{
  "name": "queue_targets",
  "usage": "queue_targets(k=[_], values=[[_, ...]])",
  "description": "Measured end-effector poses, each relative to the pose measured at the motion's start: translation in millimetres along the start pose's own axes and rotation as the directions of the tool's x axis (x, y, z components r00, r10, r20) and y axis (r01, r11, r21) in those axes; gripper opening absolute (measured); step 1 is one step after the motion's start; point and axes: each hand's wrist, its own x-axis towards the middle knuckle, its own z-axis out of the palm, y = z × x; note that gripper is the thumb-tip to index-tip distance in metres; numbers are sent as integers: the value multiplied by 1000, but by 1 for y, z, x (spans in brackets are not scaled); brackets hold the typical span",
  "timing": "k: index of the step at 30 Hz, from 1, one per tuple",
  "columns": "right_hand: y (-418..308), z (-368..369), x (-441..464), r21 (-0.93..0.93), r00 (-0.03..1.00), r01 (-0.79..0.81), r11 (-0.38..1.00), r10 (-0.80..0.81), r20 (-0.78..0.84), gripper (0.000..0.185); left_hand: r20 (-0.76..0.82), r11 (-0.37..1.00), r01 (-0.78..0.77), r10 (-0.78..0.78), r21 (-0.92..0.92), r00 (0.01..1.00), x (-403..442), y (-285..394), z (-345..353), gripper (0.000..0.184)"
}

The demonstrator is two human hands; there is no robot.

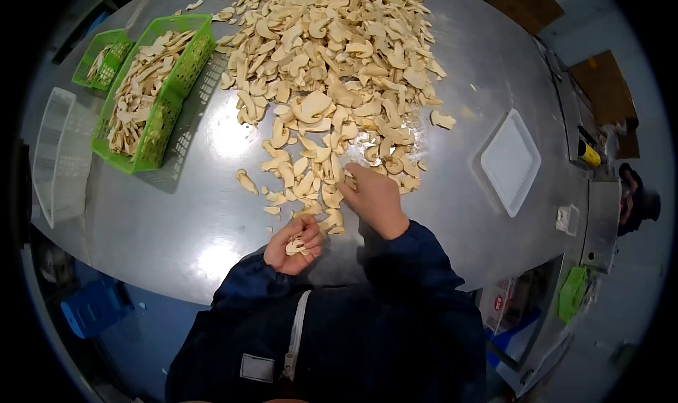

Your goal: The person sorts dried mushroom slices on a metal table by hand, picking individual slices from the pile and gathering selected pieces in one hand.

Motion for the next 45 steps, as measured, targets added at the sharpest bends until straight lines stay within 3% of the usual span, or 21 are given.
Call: queue_targets(k=[2,5,6,7,9,10,13,14,18,21,22,24,27,28,32,35,36,37,39,42,45], values=[[-2,15,0,-98,991,122,988,-127,-45,21,17,1000,1,0,-12,1000,-2,2,-3,24],[12,14,1,-40,991,94,995,-97,-91,16,-50,995,-16,20,96,999,-3,1,-5,30],[7,6,1,-37,995,-14,999,11,-98,16,-102,988,-9,25,152,994,-3,1,0,33],[2,-3,-2,20,999,-11,1000,12,-51,16,-151,979,0,32,205,988,-3,2,5,37],[-9,-19,-17,135,999,-19,991,13,45,18,-216,990,-31,60,137,975,1,-2,26,41],[-15,-26,-23,256,975,-54,965,-5,223,20,-253,994,-46,71,103,965,1,-4,31,43],[-16,-19,-17,182,990,-41,983,16,142,20,-208,992,-81,101,101,973,-1,-2,23,40],[-8,-6,-12,141,1000,12,990,-16,24,17,-233,989,-90,115,115,966,-2,-3,19,33],[-4,16,-9,-40,987,156,987,-154,47,15,-205,995,-33,53,98,977,-6,-2,0,28],[1,12,-11,149,990,68,987,-85,111,13,-178,994,5,14,105,984,-5,-1,3,26],[2,7,-11,417,977,-144,898,63,202,12,-180,994,3,16,108,983,-5,-1,5,26],[6,-5,-15,742,850,-527,414,238,471,14,-196,995,4,17,104,981,-5,-1,8,27],[19,-11,-25,772,763,-633,51,207,612,16,-214,996,12,7,89,977,-3,-2,10,30],[21,-9,-28,772,755,-635,-11,201,624,17,-216,996,10,8,83,976,-3,-3,10,31],[14,-3,-37,795,777,-602,77,286,561,20,-197,997,-18,32,72,980,-4,-4,1,35],[-4,-11,-44,702,806,-586,405,207,554,19,-217,996,-21,38,82,975,-4,-4,5,34],[-8,-17,-48,642,806,-543,540,122,579,19,-203,992,46,-22,116,979,-4,-3,6,34],[-11,-18,-49,576,804,-460,675,42,593,16,-193,982,109,-79,153,978,-5,-2,7,33],[-26,-22,-46,539,865,-93,837,-200,460,13,-179,951,237,-203,198,963,-9,-2,7,30],[-35,-29,-32,503,853,-76,861,-206,481,13,-151,906,292,-257,307,955,-8,-2,14,30],[-31,-9,-4,373,950,2,928,-118,288,13,-73,924,279,-269,261,960,-7,3,19,34]])
